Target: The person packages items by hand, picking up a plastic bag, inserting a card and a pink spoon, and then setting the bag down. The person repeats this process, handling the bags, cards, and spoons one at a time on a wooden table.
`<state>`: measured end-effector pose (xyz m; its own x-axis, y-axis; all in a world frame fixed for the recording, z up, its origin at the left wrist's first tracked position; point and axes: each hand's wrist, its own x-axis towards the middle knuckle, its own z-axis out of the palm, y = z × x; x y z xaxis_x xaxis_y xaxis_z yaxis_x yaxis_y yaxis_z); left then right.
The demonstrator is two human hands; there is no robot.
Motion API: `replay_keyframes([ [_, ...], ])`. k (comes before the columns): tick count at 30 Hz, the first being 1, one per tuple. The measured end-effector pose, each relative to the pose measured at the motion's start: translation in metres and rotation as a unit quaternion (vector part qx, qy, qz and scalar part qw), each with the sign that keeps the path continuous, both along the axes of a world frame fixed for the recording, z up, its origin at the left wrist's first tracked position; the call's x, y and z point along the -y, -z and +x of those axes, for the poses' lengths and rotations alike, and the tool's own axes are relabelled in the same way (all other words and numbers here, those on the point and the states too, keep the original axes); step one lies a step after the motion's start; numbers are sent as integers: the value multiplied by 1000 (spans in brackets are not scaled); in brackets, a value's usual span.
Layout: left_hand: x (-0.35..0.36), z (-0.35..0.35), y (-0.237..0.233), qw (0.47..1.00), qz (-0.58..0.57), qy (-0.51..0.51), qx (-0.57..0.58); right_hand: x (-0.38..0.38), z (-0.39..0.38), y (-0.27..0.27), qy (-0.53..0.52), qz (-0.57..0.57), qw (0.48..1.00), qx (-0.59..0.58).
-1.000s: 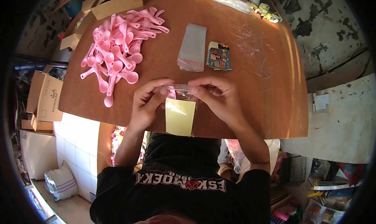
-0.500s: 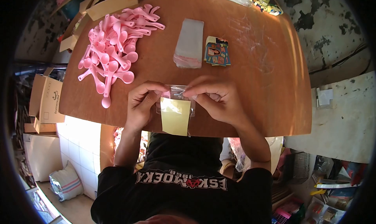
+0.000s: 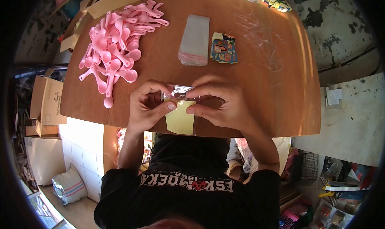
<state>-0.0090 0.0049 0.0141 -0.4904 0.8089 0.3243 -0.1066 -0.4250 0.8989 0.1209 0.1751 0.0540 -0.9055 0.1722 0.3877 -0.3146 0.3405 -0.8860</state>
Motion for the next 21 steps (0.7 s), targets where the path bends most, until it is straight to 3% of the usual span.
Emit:
replay_keyframes([
  [1, 4, 1, -2, 1000, 0, -1, 0, 3, 1, 0, 25, -20, 999, 25],
  [3, 20, 2, -8, 999, -43, 28, -5, 3, 4, -5, -15, 83, 996, -15],
  [4, 34, 6, -13, 998, -61, 24, -2, 6, 8, -9, -51, 60, 997, 0],
  [5, 50, 4, -21, 992, -103, 43, -51, 9, 12, -11, -87, 37, 996, 5],
  [6, 68, -1, -24, 976, -109, 40, -186, 12, 18, -17, -94, 13, 995, 40],
  [8, 97, -6, -19, 963, -104, 108, -225, 8, 23, -24, -100, -12, 992, 74],
  [11, 143, -10, 5, 911, -287, 122, -271, -8, 22, -23, -59, 82, 989, 108],
  [13, 174, -9, 40, 857, -461, 56, -222, -25, 14, -17, 7, 178, 974, 141],
  [15, 201, -9, 68, 734, -600, -5, -319, -42, -6, -6, 53, 212, 970, 105],
  [17, 227, -8, 89, 658, -666, 20, -351, -61, -35, -3, 95, 258, 958, 79],
  [21, 209, -14, 85, 716, -642, 18, -274, -93, -95, 6, 127, 284, 945, 101],
])
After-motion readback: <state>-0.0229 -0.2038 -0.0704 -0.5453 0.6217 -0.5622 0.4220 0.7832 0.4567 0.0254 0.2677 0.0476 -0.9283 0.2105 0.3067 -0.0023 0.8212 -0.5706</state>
